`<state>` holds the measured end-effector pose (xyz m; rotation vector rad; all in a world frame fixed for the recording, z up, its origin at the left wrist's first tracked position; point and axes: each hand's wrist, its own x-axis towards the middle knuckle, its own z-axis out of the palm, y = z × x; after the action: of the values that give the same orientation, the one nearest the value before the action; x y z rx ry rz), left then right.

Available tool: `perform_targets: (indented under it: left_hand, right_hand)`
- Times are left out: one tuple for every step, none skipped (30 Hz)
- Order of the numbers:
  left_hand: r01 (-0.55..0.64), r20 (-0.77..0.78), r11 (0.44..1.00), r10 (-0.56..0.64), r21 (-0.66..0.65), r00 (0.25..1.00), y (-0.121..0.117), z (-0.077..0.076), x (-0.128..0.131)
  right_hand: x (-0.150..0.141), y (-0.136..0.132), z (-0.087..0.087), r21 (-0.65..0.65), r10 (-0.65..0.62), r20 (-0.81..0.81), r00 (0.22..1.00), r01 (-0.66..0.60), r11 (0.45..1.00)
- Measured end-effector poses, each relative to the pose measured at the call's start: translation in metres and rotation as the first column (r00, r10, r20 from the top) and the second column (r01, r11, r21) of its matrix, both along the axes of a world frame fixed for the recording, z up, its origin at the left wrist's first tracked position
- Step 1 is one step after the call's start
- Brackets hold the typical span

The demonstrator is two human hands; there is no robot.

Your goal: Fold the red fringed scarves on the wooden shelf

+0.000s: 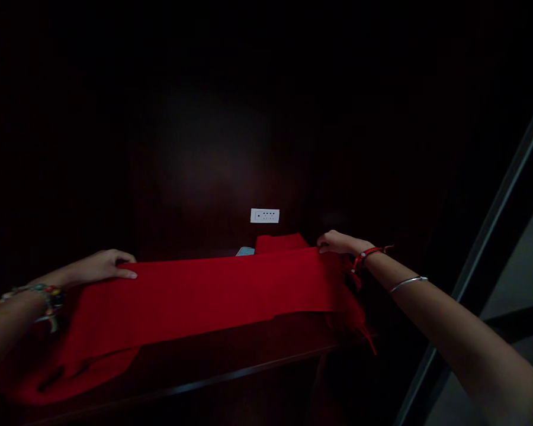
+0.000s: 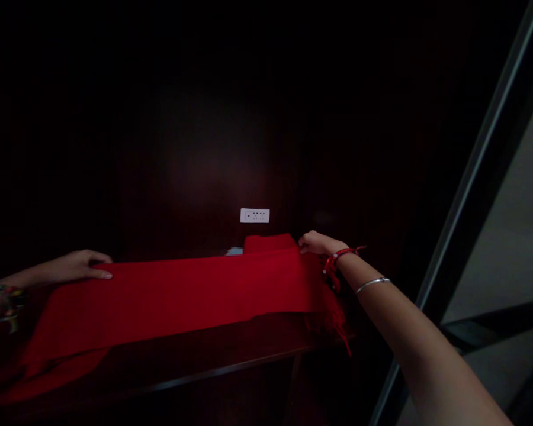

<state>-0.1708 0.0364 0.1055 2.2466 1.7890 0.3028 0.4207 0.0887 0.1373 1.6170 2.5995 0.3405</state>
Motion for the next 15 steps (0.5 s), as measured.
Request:
perform_targets:
  left_hand:
    - [0.037,0.005,0.999,-0.037,-0.028,0.999,0.01,-0.006,0.0]
    - [0.044,-0.006,0.999,-0.045,-0.018,0.999,0.019,-0.012,0.0]
    - [0.047,-0.025,0.999,-0.047,-0.005,0.999,0.028,-0.018,0.0]
    - [0.051,-0.045,0.999,-0.051,0.008,0.998,0.037,-0.024,-0.001]
    - [0.056,-0.063,0.998,-0.054,0.021,0.997,0.044,-0.029,-0.002]
    - [0.058,-0.074,0.998,-0.055,0.035,0.996,0.05,-0.034,-0.004]
    - [0.056,-0.081,0.997,-0.052,0.05,0.995,0.055,-0.039,-0.005]
    - [0.054,-0.085,0.996,-0.048,0.064,0.995,0.059,-0.042,-0.007]
    - [0.051,-0.089,0.996,-0.044,0.079,0.995,0.061,-0.045,-0.01]
    - [0.05,-0.09,0.995,-0.042,0.091,0.995,0.062,-0.046,-0.012]
    - [0.051,-0.092,0.994,-0.042,0.098,0.995,0.062,-0.047,-0.015]
    - [0.052,-0.094,0.993,-0.043,0.103,0.995,0.06,-0.047,-0.018]
    - [0.053,-0.095,0.993,-0.043,0.103,0.995,0.056,-0.046,-0.02]
    - [0.05,-0.095,0.994,-0.04,0.101,0.995,0.052,-0.045,-0.022]
    - [0.028,-0.097,0.994,-0.018,0.103,0.995,0.046,-0.044,-0.024]
  right_hand:
    - [-0.001,0.008,-0.008,0.026,-0.02,0.03,0.999,0.019,0.999]
    - [-0.002,0.015,-0.017,0.045,-0.033,0.053,0.998,0.031,0.999]
    - [-0.004,0.021,-0.025,0.062,-0.04,0.069,0.997,0.035,0.997]
    - [-0.005,0.026,-0.032,0.085,-0.042,0.078,0.996,0.036,0.996]
    - [-0.006,0.03,-0.039,0.111,-0.042,0.082,0.996,0.033,0.993]
    - [-0.007,0.032,-0.045,0.137,-0.042,0.084,0.996,0.03,0.99]
    - [-0.008,0.033,-0.049,0.161,-0.04,0.082,0.996,0.027,0.987]
    - [-0.009,0.032,-0.052,0.182,-0.041,0.079,0.996,0.026,0.983]
    - [-0.009,0.031,-0.054,0.199,-0.046,0.075,0.996,0.03,0.98]
    - [-0.01,0.028,-0.055,0.212,-0.049,0.071,0.996,0.033,0.977]
    - [-0.01,0.025,-0.055,0.225,-0.049,0.065,0.997,0.033,0.974]
    - [-0.009,0.02,-0.056,0.242,-0.046,0.057,0.997,0.031,0.97]
    - [-0.007,0.015,-0.056,0.261,-0.043,0.046,0.998,0.029,0.965]
    - [-0.005,0.008,-0.056,0.283,-0.041,0.031,0.999,0.03,0.959]
    - [-0.002,0.001,-0.057,0.305,-0.041,0.015,0.999,0.035,0.952]
